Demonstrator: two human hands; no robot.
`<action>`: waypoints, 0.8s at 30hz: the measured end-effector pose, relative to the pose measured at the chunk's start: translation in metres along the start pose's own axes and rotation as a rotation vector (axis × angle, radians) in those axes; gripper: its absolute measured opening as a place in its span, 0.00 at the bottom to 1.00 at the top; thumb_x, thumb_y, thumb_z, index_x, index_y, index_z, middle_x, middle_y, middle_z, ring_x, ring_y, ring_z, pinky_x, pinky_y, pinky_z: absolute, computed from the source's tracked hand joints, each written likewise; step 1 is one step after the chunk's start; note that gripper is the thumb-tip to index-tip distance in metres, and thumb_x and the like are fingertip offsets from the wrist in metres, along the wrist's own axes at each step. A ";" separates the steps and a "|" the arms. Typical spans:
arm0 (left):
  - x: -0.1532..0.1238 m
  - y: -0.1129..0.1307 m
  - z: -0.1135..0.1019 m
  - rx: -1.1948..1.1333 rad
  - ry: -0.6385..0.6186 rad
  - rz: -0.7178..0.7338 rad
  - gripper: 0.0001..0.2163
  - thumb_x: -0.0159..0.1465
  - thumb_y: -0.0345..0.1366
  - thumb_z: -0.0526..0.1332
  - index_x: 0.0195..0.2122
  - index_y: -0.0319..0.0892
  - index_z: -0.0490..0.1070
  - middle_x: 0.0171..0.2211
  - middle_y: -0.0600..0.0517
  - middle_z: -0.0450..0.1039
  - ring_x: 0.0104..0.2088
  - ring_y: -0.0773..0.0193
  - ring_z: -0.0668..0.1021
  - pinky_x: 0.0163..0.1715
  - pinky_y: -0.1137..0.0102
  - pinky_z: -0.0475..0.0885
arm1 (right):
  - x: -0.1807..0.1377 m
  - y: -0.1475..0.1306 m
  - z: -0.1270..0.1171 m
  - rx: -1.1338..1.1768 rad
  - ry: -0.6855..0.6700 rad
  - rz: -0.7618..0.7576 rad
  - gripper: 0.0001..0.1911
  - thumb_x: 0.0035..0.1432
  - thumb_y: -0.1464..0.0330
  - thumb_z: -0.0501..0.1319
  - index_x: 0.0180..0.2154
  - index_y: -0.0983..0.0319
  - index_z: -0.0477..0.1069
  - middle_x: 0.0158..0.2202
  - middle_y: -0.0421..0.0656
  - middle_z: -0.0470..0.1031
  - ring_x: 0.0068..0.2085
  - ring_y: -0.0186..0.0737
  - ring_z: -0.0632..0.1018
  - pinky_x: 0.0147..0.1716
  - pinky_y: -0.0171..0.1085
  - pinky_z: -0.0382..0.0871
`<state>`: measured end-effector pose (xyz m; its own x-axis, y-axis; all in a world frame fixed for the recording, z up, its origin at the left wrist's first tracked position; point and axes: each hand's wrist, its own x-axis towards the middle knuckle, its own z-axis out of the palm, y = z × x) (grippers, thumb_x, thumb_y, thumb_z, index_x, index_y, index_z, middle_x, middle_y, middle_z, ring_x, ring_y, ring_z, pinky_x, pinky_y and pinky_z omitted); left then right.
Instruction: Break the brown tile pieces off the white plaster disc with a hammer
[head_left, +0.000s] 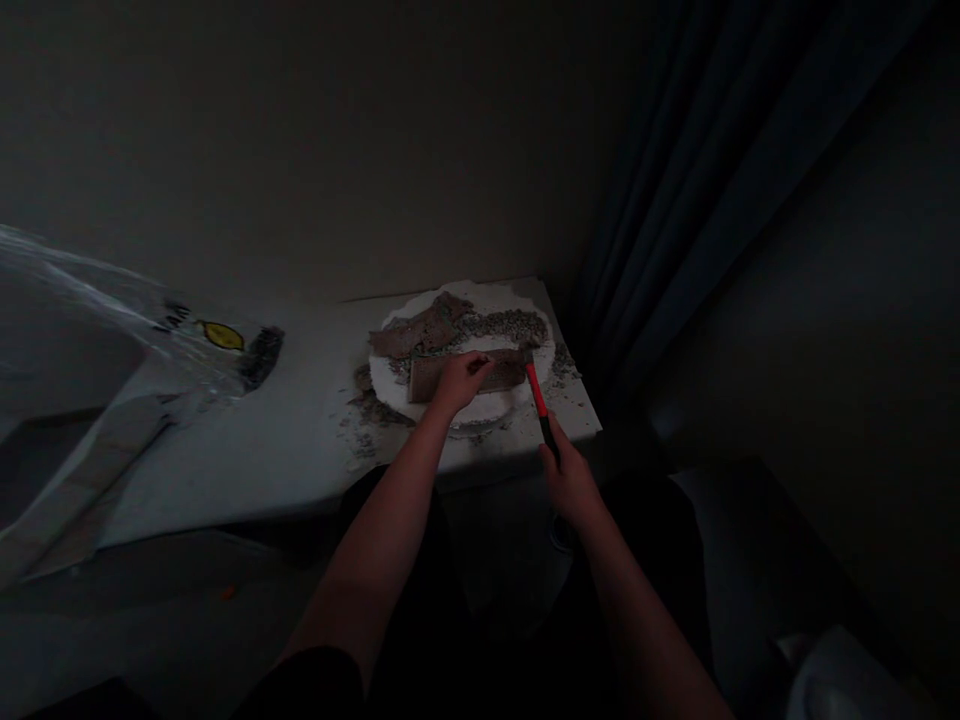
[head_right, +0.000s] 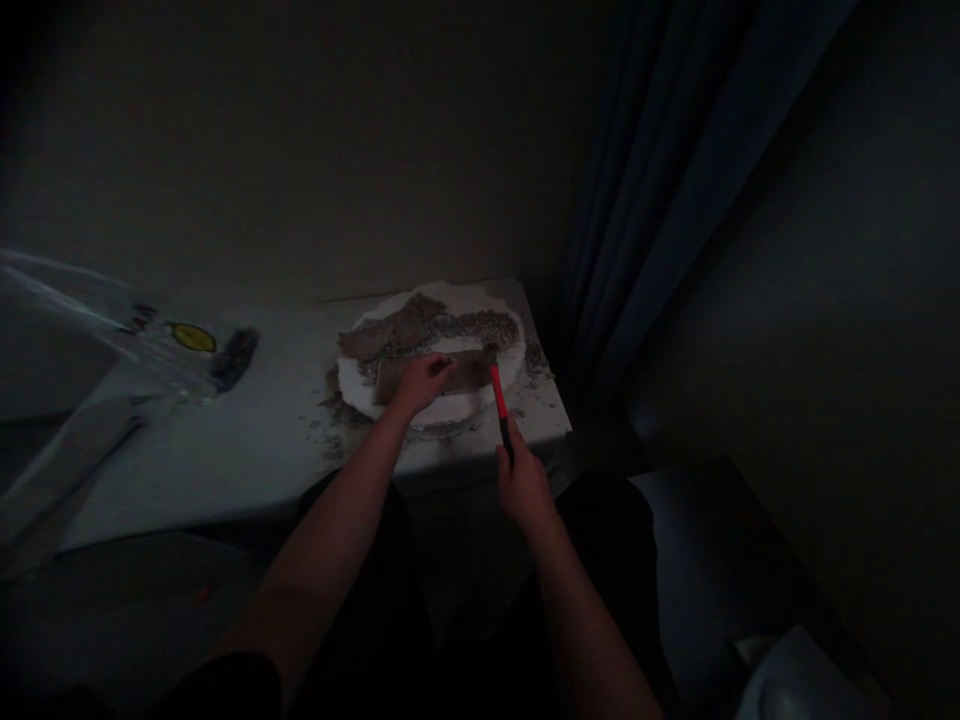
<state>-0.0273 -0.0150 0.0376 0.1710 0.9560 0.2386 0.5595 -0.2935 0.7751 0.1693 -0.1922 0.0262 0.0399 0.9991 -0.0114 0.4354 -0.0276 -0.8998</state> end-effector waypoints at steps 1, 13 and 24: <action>0.002 0.000 0.003 0.019 -0.021 0.014 0.10 0.63 0.40 0.60 0.35 0.39 0.76 0.32 0.50 0.79 0.32 0.63 0.77 0.37 0.69 0.70 | 0.000 0.001 -0.001 0.006 -0.002 0.002 0.33 0.66 0.65 0.52 0.70 0.59 0.49 0.61 0.49 0.69 0.60 0.48 0.71 0.58 0.46 0.65; 0.010 -0.004 0.019 0.092 -0.116 0.099 0.09 0.63 0.40 0.61 0.35 0.41 0.78 0.31 0.52 0.78 0.31 0.64 0.75 0.35 0.70 0.68 | -0.001 0.003 -0.004 0.008 -0.020 0.051 0.33 0.66 0.64 0.52 0.70 0.58 0.49 0.59 0.49 0.72 0.59 0.48 0.73 0.59 0.47 0.64; 0.011 -0.008 0.023 0.141 -0.113 0.098 0.11 0.64 0.42 0.60 0.34 0.41 0.77 0.30 0.51 0.77 0.32 0.63 0.75 0.36 0.68 0.68 | -0.001 0.003 -0.003 0.033 -0.030 0.056 0.33 0.66 0.64 0.52 0.70 0.58 0.49 0.64 0.46 0.65 0.63 0.45 0.68 0.61 0.47 0.61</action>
<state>-0.0113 -0.0023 0.0202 0.3156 0.9193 0.2351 0.6421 -0.3894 0.6604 0.1735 -0.1934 0.0254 0.0366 0.9965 -0.0747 0.4031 -0.0831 -0.9114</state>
